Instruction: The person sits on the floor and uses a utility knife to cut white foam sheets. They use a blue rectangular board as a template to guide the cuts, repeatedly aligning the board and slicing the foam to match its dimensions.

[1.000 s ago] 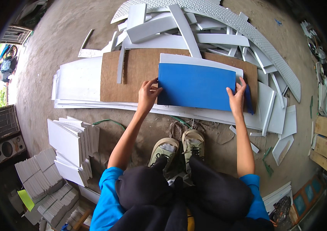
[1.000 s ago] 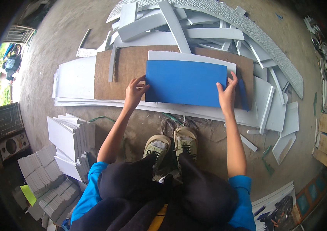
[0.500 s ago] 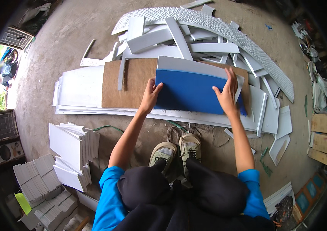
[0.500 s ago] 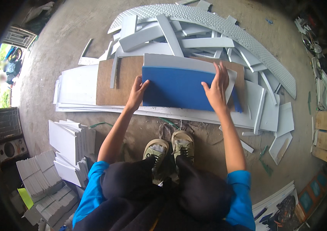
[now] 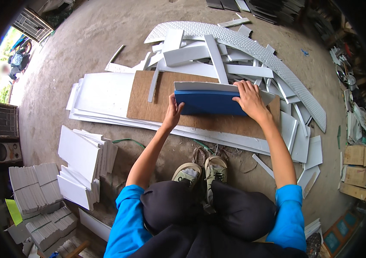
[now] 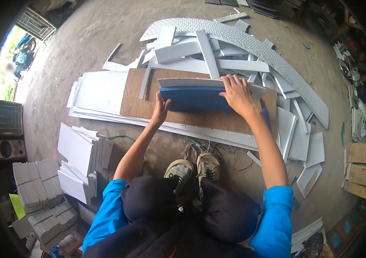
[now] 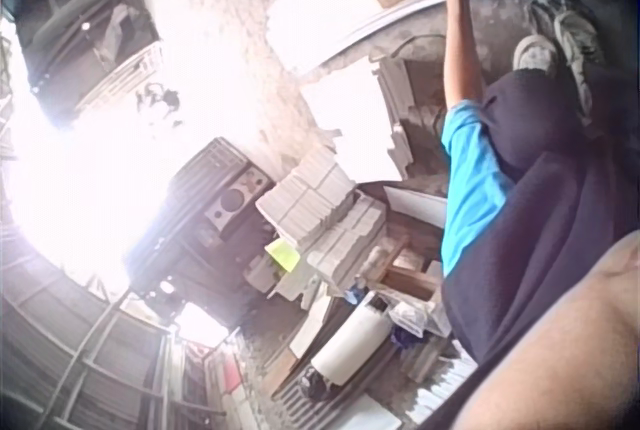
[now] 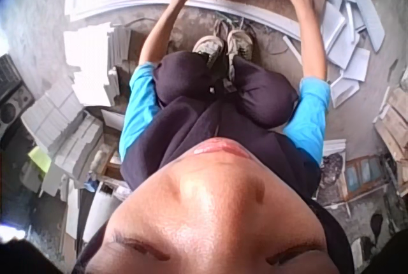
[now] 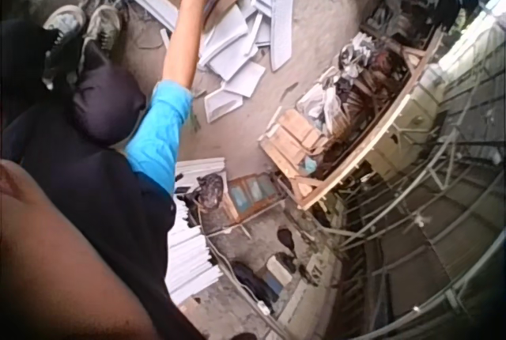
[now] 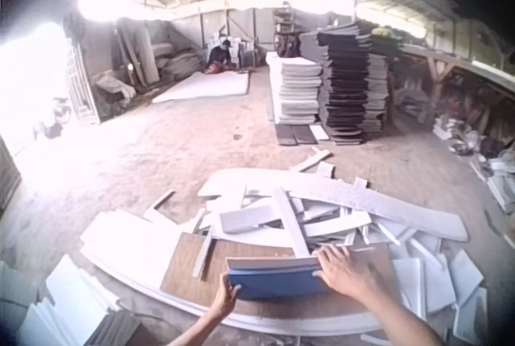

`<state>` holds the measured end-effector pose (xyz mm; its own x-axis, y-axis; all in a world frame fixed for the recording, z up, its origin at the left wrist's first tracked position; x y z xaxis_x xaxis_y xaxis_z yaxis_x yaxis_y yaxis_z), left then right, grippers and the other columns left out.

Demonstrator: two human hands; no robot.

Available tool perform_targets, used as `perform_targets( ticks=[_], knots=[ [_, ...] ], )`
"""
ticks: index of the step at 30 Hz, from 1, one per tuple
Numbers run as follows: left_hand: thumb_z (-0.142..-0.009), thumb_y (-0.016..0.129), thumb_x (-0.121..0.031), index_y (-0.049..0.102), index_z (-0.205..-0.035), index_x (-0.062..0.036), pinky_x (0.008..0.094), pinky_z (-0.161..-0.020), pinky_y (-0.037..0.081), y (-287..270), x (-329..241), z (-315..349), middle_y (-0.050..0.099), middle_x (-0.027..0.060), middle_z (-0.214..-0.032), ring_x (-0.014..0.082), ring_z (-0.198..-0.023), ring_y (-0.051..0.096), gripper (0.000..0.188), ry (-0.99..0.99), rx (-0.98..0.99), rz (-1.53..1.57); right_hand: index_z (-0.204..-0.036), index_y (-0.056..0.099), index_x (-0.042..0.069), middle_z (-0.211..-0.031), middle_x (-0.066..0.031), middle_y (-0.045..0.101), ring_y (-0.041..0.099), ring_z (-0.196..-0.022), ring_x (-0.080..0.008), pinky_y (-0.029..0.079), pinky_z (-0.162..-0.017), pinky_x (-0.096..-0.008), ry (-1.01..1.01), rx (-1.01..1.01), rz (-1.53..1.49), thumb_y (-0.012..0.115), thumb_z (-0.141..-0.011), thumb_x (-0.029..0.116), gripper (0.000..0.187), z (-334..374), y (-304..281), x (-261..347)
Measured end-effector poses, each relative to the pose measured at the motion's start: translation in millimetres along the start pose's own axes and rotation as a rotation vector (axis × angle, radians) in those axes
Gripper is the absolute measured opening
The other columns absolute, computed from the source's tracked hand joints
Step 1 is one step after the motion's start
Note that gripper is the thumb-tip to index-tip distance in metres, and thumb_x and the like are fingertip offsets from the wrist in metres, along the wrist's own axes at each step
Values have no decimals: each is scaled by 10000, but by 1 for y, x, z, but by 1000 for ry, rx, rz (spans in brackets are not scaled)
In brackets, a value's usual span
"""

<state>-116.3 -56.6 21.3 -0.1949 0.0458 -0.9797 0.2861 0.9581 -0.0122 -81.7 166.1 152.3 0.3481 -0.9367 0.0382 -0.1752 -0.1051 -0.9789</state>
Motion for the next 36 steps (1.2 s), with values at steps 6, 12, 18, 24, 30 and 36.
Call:
perform_targets(
  ticks=[6,12,18,24,30,36],
  knots=[
    [-899,424,-85,269,-1200,-7,297,-923,301,4,-4,1,425,135,-1110,187,-1045,406,347,45,-75,-150,-1126,419,32,-1047,-108,483,447,-1010,-259,340,-832,-401,16,-19,3,586,-771,226,438,4,-1,-1],
    [-910,440,-175,317,-1191,-34,288,-929,295,9,-10,-1,445,103,-1124,154,-1050,399,337,-207,30,32,-1180,422,86,-1084,-127,436,397,-1049,-301,303,-913,-391,241,-415,-299,639,-726,110,504,18,-43,-30],
    [-895,472,-176,377,-1145,-24,275,-870,359,-16,51,33,490,85,-1071,143,-999,446,308,-604,35,171,-1065,454,61,-901,-48,511,527,-726,-111,460,-589,-234,721,-295,-926,599,-759,35,340,126,113,-89],
    [-874,512,-244,374,-1183,-7,275,-855,364,-43,89,49,519,114,-1046,164,-960,474,413,-769,-77,98,-1071,431,58,-827,-66,531,513,-647,-124,456,-609,-260,763,-282,-950,654,-686,8,448,125,140,-56],
    [-805,593,-338,261,-1288,23,399,-939,294,-30,33,22,357,201,-1226,328,-1121,341,688,-434,-22,-1106,-1074,423,52,-774,-70,542,546,-660,-177,461,-626,-319,878,-186,-902,706,-631,40,526,127,153,-72],
    [-580,744,-429,77,-1334,52,472,-996,229,0,-9,46,143,272,-1342,414,-1219,204,1116,33,238,-902,-1075,442,59,-804,-72,575,568,-693,-163,472,-649,-303,940,-80,-916,724,-616,62,539,122,154,-74]
  ],
)
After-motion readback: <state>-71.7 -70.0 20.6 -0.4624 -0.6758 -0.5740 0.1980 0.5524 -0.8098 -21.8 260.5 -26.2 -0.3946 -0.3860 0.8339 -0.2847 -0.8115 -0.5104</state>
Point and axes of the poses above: each hand's wrist, its own z-axis away from the middle knuckle, its own y-axis out of the palm, x = y × z, the point moved 9 cm from there along -z, towards the middle knuckle
